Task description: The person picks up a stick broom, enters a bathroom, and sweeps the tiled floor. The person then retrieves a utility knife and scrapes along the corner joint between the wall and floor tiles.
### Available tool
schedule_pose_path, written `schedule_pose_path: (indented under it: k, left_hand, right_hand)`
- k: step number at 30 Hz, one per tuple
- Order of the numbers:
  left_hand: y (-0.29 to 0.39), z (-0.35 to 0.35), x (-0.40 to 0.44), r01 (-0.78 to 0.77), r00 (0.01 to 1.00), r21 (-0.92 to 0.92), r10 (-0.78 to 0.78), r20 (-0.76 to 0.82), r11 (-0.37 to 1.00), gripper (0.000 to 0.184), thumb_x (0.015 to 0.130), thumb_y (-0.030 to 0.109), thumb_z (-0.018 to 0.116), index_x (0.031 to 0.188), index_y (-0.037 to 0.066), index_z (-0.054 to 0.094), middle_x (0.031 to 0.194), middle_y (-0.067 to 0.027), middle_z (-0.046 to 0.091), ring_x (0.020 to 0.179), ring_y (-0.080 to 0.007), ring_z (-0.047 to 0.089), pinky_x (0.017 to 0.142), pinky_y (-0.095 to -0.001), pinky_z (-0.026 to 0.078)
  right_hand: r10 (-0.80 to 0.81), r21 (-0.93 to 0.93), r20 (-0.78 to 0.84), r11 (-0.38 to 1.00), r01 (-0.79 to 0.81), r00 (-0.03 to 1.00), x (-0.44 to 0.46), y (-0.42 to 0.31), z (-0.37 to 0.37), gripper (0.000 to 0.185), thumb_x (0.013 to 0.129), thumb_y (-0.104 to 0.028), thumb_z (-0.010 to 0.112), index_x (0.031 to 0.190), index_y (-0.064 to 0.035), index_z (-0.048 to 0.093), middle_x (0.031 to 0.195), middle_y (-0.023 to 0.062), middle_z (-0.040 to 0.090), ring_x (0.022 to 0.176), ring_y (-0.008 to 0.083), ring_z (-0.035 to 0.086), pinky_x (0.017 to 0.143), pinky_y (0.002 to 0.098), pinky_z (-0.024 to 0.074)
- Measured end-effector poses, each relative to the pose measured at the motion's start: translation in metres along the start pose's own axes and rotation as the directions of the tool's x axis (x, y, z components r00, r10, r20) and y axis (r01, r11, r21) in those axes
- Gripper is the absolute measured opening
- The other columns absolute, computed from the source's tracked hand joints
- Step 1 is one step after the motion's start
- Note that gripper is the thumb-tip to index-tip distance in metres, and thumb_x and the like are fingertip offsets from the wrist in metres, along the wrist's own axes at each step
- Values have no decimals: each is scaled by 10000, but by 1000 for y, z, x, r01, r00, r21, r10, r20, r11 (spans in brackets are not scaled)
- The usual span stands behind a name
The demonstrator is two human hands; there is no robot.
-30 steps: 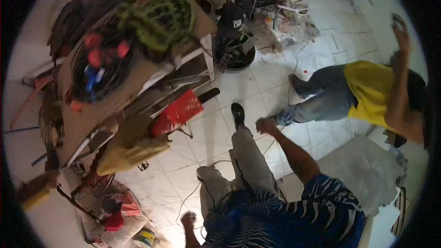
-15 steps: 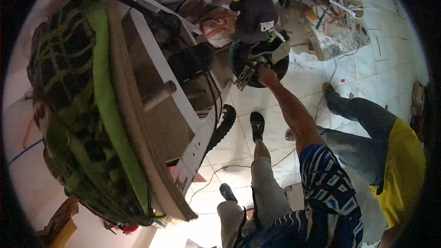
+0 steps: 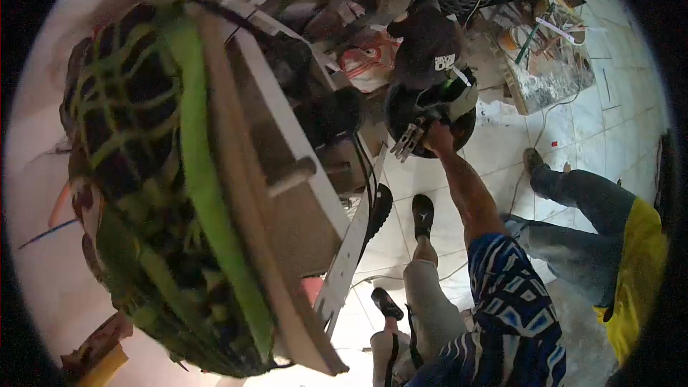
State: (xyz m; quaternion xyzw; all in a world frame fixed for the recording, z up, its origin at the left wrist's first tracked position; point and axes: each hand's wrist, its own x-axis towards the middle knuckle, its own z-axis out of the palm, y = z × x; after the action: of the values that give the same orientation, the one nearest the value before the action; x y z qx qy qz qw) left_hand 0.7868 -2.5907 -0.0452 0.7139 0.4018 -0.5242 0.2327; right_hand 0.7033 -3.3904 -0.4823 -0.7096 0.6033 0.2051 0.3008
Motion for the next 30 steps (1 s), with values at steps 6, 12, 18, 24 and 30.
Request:
schedule_pose_path:
  k: [6, 12, 18, 24, 30]
  left_hand:
    - [-35, -10, 19, -79, 986, -153, 99, 131, 985, 369, 994, 168, 419, 1317, 2, 488, 1226, -225, 617, 1022, -337, 669, 834, -462, 565]
    - [-71, -25, 54, -367, 916, -209, 391, 86, 907, 412, 1005, 255, 422, 1264, -48, 525, 1141, -227, 649, 985, -395, 673, 805, -462, 579]
    - [-57, -72, 98, -651, 719, -358, 695, -7, 669, 217, 924, 107, 615, 1105, -12, 618, 990, -119, 701, 849, -199, 699, 662, -310, 578]
    - [-59, -155, 39, -727, 540, -569, 832, -126, 385, 504, 985, 380, 577, 1276, -29, 531, 1169, -181, 640, 1002, -228, 658, 858, -352, 549]
    - [-120, -292, -23, -667, 404, -736, 775, -485, -113, 616, 1005, 297, 553, 1486, 30, 276, 1288, -211, 580, 1098, -279, 627, 927, -389, 517]
  right_hand:
    - [-145, -107, -229, 987, 123, 963, -52, 13, -25, 378, 795, -348, 621, 1027, -59, 691, 1040, 184, 673, 974, 400, 654, 786, 513, 535]
    - [-473, -483, -68, 786, 385, 879, -203, 61, -68, 267, 957, -263, 514, 1121, -104, 652, 1083, 101, 684, 898, 235, 649, 858, 402, 513]
    - [-454, -661, 86, 640, 392, 887, -350, 59, -5, 467, 819, -271, 733, 1151, 26, 591, 1044, 113, 657, 920, 225, 610, 790, 348, 488]
    - [-663, 814, 309, 555, 171, 682, -675, -178, 128, 556, 951, -510, 527, 1136, 7, 613, 812, 9, 567, 639, 88, 431, 504, 260, 392]
    - [-834, 779, 539, 547, 305, 118, -982, -355, 211, 382, 1042, -382, 444, 998, -24, 570, 728, 24, 530, 538, 102, 457, 506, 307, 474]
